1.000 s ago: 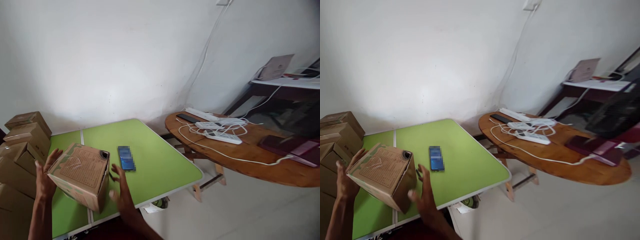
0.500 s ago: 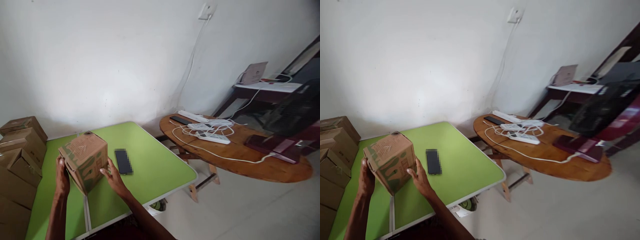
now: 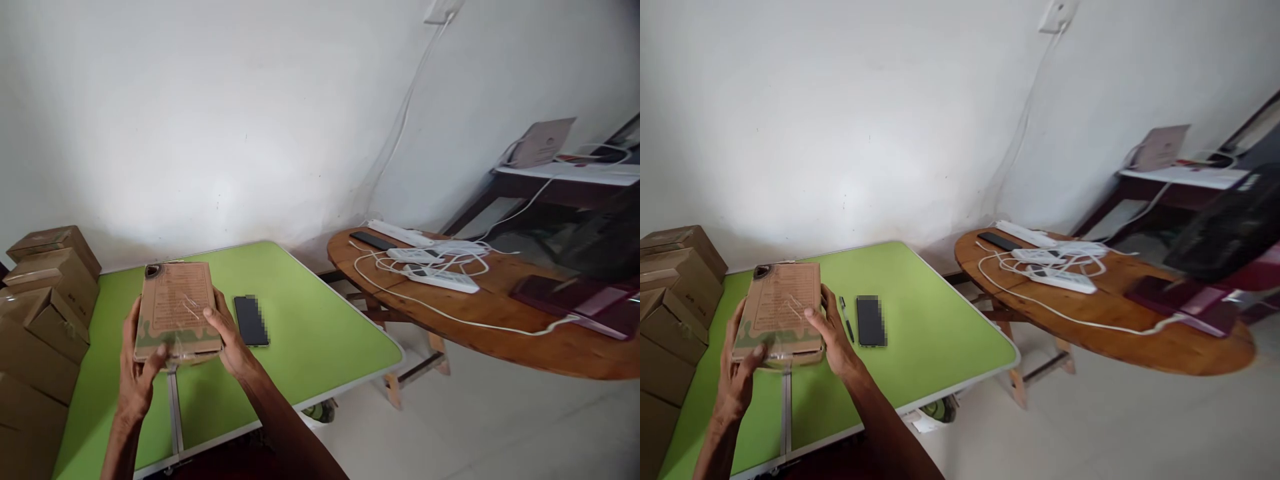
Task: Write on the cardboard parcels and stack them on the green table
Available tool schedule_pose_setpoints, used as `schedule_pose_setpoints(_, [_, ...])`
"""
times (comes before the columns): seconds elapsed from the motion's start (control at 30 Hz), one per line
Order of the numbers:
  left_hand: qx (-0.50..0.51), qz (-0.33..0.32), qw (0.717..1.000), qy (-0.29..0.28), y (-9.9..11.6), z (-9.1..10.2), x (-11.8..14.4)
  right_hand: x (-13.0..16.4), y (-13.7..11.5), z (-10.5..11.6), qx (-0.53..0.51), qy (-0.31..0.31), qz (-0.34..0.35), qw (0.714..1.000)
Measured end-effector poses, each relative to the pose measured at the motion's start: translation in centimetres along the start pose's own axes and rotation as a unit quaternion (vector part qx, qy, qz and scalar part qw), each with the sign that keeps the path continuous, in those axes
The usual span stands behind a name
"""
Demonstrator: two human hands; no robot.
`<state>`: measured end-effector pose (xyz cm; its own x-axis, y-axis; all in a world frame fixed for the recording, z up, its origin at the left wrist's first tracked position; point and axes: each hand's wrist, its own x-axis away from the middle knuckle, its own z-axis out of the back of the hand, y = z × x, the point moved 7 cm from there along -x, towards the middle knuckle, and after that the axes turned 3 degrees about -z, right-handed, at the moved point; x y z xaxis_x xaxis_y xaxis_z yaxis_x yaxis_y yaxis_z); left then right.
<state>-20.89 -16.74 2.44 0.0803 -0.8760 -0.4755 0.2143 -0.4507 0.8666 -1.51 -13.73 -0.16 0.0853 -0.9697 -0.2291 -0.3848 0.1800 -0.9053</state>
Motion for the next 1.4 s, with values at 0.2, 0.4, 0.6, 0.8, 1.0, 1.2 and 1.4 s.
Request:
schedule_pose_setpoints(0.2, [-0.033,-0.067,0.997,0.005,0.8,1.9,2.6,2.2,-0.8,-1.5,-0.027,-0.041,-0.002,0.999])
schedule_pose_setpoints(0.4, [0.038,0.021,0.999,0.030,1.4,3.7,1.0,4.3,-0.7,-2.0,0.043,-0.067,-0.008,0.997])
schedule_pose_setpoints(0.6, [0.043,0.065,0.997,0.021,2.1,3.3,-0.8,4.8,-0.9,-1.9,0.051,-0.093,0.004,0.994])
schedule_pose_setpoints(0.8, [-0.035,0.051,0.998,0.026,2.9,2.8,-0.4,3.1,-4.9,-2.1,0.210,0.011,0.031,0.977])
schedule_pose_setpoints(1.0, [-0.054,0.022,0.998,0.018,3.3,2.5,1.0,0.2,-8.7,-6.7,0.434,0.035,0.105,0.894])
schedule_pose_setpoints(1.2, [-0.051,0.019,0.997,0.060,3.9,2.4,1.3,0.2,-8.6,-7.7,0.516,0.060,0.096,0.849])
schedule_pose_setpoints(1.4, [-0.069,0.038,0.990,0.117,5.2,2.6,0.6,0.5,-9.2,-8.2,0.525,0.076,0.070,0.845])
